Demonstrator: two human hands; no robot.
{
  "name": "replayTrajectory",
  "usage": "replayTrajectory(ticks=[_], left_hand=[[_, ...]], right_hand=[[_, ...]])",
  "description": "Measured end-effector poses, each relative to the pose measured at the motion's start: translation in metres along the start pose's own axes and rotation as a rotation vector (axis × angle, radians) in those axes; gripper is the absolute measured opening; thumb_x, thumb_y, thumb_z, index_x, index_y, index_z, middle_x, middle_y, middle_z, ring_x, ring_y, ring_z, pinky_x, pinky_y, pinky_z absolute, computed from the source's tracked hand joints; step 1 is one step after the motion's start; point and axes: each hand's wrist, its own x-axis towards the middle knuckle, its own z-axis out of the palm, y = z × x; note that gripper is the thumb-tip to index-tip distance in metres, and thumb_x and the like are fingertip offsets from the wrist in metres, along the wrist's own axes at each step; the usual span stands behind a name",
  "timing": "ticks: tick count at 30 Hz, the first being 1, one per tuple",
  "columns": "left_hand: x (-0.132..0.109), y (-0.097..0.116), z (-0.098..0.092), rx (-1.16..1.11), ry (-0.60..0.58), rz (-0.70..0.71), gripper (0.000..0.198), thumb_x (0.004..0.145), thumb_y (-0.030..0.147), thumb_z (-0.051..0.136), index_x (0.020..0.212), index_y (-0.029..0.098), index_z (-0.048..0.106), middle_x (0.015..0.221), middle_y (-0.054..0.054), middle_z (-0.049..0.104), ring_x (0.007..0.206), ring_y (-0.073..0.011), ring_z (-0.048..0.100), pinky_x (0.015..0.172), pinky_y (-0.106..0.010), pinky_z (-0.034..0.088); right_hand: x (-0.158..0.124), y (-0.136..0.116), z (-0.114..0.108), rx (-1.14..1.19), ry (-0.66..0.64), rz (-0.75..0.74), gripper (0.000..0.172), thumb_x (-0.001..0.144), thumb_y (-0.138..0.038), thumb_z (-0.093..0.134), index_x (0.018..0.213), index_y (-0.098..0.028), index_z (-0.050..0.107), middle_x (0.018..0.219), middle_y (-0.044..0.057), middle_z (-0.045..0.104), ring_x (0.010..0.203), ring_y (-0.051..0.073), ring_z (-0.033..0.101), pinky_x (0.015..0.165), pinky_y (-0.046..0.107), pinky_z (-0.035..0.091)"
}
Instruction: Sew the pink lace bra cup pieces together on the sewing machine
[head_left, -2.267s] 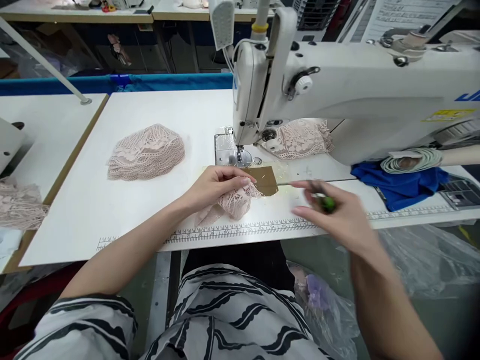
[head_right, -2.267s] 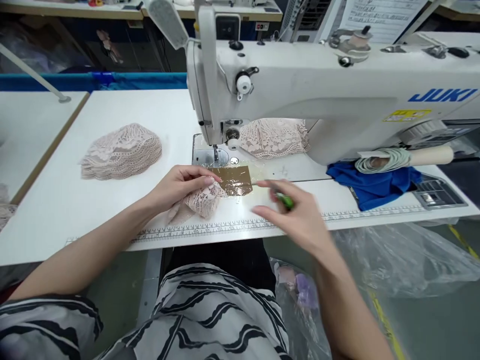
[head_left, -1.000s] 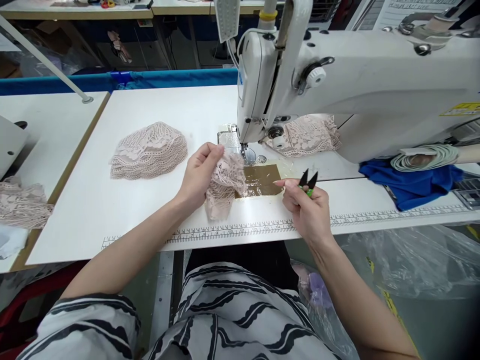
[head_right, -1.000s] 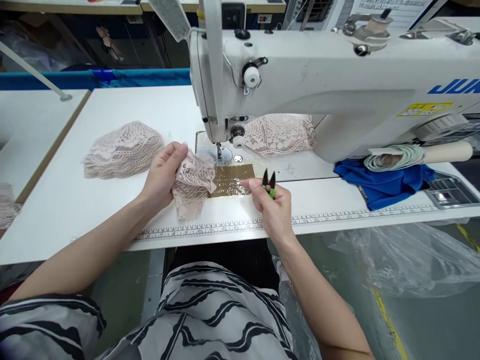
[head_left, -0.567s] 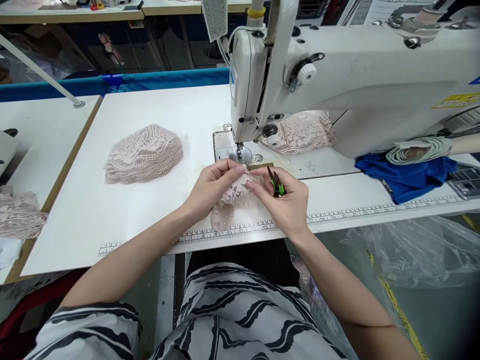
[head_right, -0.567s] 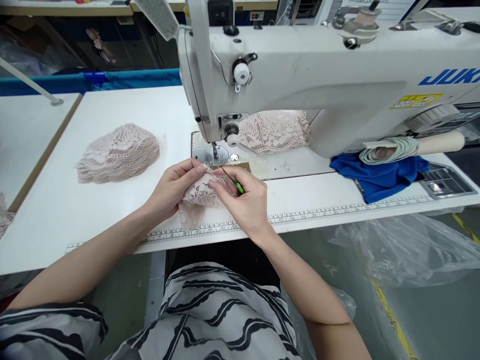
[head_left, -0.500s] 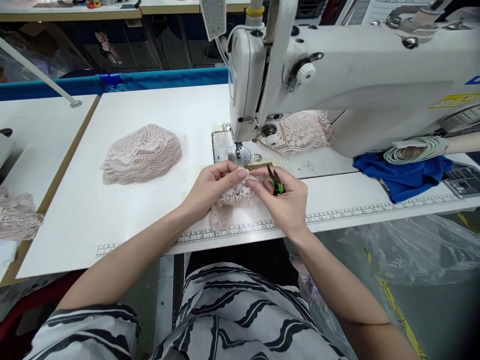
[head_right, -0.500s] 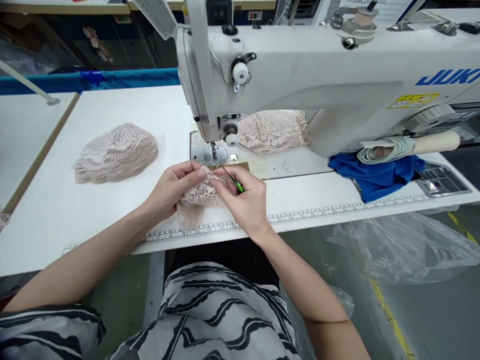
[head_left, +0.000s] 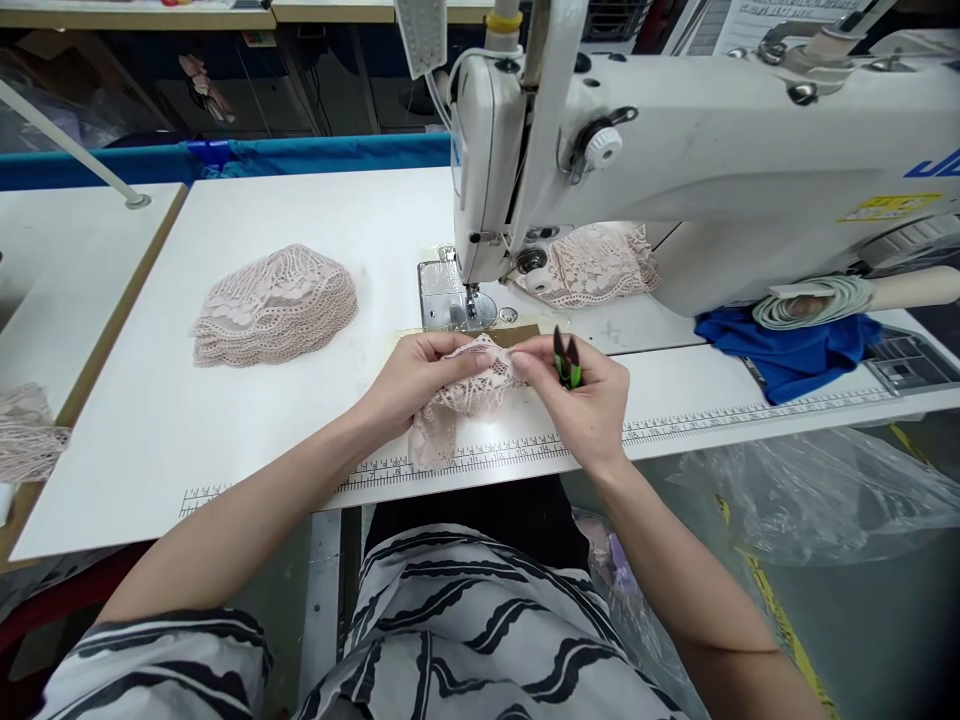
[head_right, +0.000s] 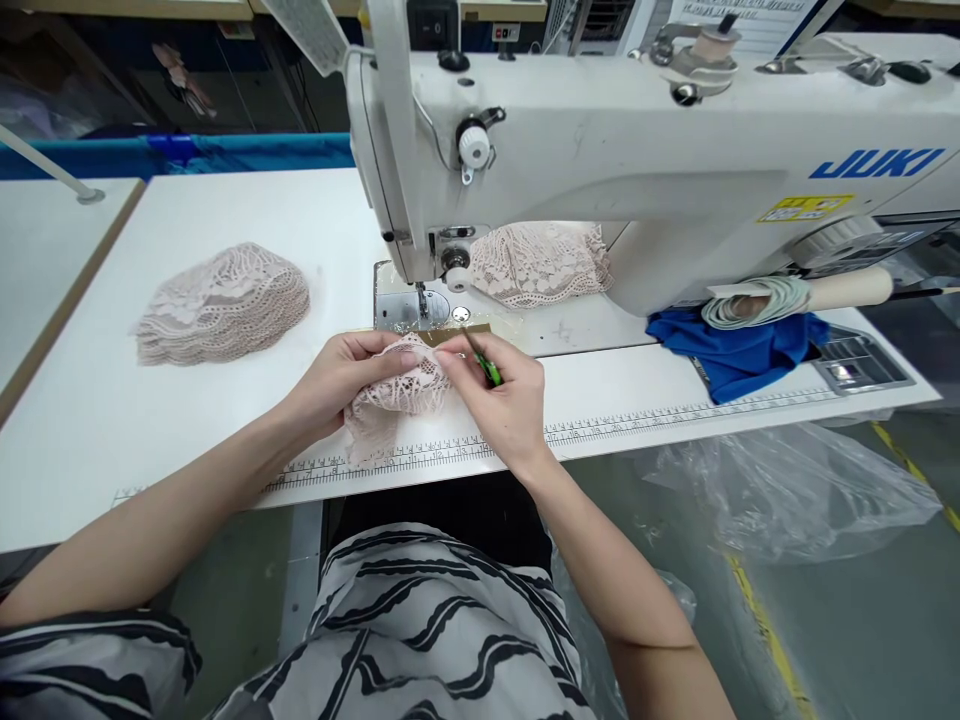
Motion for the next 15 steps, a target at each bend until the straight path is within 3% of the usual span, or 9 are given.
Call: replayTrajectory(ticks=[3,5,8,10,15], left_hand=[[0.000,0.000,0.000,0.020,-0.005,-0.011,0.028,0.070,0.041,0.088,0.083,0.018,0.080,0.087,-0.005,0.077,0.082,-0.0140,0.067,0.078,-0.025,0.051],[0.000,0.000,0.001,0.027,-0.020,-0.016,0.027,0.071,0.041,0.088,0.085,0.019,0.080,0.089,-0.006,0.077,0.083,-0.0149,0.067,0.078,-0.026,0.051],[0.000,0.001,0.000,0.052,-0.019,0.006,0.024,0.071,0.039,0.087,0.083,0.020,0.080,0.086,-0.005,0.077,0.079,-0.0140,0.066,0.074,-0.025,0.051],[-0.001,0.001,0.000,0.072,-0.013,0.015,0.021,0.073,0.038,0.087,0.080,0.019,0.080,0.081,-0.003,0.075,0.073,-0.0118,0.064,0.068,-0.023,0.049],[-0.002,0.002,0.002,0.067,-0.026,-0.005,0.017,0.078,0.034,0.083,0.079,0.018,0.078,0.073,-0.001,0.071,0.063,-0.0082,0.058,0.060,-0.020,0.045]], right_hand=[[-0.003,0.000,0.003,-0.043,-0.039,-0.126,0.009,0.087,-0.019,0.074,0.095,-0.022,0.077,0.067,-0.003,0.061,0.058,0.012,0.051,0.059,0.028,0.045],[-0.003,0.001,0.004,-0.025,-0.035,-0.119,0.009,0.087,-0.018,0.074,0.094,-0.023,0.078,0.070,-0.002,0.065,0.060,0.012,0.052,0.060,0.028,0.045],[0.000,0.003,0.004,0.099,-0.032,0.072,0.002,0.084,-0.023,0.078,0.086,-0.023,0.078,0.075,0.000,0.069,0.063,0.013,0.054,0.059,0.028,0.044],[0.002,0.005,0.002,0.223,-0.059,0.207,0.007,0.082,-0.029,0.080,0.082,-0.022,0.077,0.074,0.000,0.067,0.063,0.013,0.053,0.058,0.027,0.043],[0.006,0.009,-0.008,0.369,-0.037,0.349,0.021,0.081,-0.039,0.082,0.083,-0.020,0.072,0.063,-0.005,0.049,0.052,0.008,0.036,0.047,0.024,0.029]])
